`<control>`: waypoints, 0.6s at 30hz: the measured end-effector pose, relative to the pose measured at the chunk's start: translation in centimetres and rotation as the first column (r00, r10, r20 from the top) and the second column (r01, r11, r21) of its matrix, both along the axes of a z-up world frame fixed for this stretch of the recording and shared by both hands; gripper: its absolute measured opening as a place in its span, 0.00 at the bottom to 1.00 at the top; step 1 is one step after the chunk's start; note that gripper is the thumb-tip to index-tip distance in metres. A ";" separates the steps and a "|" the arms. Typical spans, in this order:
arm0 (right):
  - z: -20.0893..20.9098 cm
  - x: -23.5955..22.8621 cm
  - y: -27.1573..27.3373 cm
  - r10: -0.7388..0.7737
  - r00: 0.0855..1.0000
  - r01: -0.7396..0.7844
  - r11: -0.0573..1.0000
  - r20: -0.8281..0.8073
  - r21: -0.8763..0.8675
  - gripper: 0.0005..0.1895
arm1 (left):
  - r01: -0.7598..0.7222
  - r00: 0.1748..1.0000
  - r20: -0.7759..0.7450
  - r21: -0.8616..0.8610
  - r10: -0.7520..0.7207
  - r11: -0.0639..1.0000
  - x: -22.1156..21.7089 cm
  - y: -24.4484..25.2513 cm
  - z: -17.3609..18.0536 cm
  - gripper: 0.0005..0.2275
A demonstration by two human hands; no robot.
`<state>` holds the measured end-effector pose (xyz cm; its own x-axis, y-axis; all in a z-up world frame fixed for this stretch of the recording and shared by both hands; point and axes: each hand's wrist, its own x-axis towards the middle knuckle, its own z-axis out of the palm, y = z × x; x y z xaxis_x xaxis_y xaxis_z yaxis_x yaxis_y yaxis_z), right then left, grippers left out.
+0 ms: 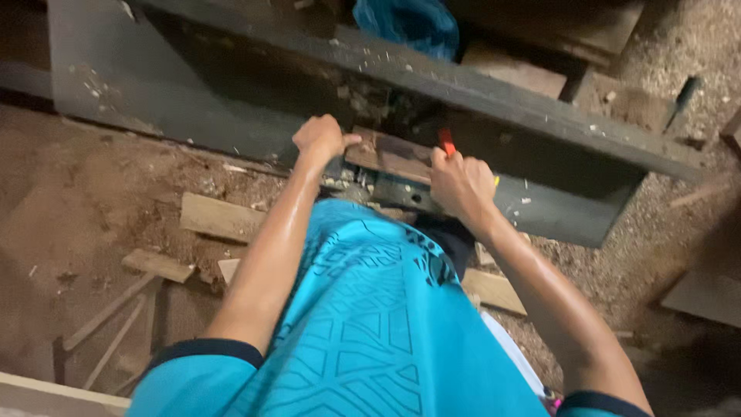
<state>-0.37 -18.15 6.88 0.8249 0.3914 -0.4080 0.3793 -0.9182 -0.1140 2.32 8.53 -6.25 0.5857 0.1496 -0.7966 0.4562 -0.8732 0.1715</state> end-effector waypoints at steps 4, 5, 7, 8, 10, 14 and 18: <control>-0.5 2.0 0.4 -0.146 0.962 0.128 0.988 -0.230 -0.092 0.15 | 0.031 0.997 0.066 0.040 -0.034 0.999 2.8 -0.3 -0.3 0.29; -0.7 1.5 0.5 -0.166 0.952 0.149 0.985 -0.256 -0.085 0.17 | 0.036 0.999 0.013 0.046 -0.037 0.998 2.2 -0.5 -0.4 0.29; -1.5 0.3 0.5 -0.213 0.927 0.200 0.977 -0.308 -0.076 0.22 | 0.038 0.999 -0.016 0.042 -0.038 0.998 1.4 -0.4 -0.7 0.30; -1.8 -0.3 0.4 -0.219 0.932 0.218 0.975 -0.290 -0.036 0.22 | 0.044 0.999 -0.031 0.039 -0.043 0.998 1.0 -0.5 -0.7 0.30; -2.4 0.4 -0.2 -0.231 0.949 0.246 0.968 -0.214 0.047 0.23 | 0.043 0.999 -0.027 0.018 -0.042 0.999 1.6 -1.2 -0.6 0.33; -3.3 2.3 1.1 -0.171 0.970 0.190 0.977 -0.174 0.095 0.22 | 0.026 0.995 -0.093 0.058 -0.020 0.998 2.3 0.3 0.4 0.32; -1.1 1.2 -0.7 -0.194 0.965 0.201 0.979 -0.174 0.019 0.20 | 0.026 0.999 -0.033 0.013 -0.026 1.000 2.5 -0.6 0.5 0.31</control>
<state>0.81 -18.84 5.79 0.8068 0.2451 -0.5376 0.1630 -0.9669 -0.1962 4.86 7.96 -5.73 0.5632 0.1458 -0.8134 0.4387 -0.8869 0.1448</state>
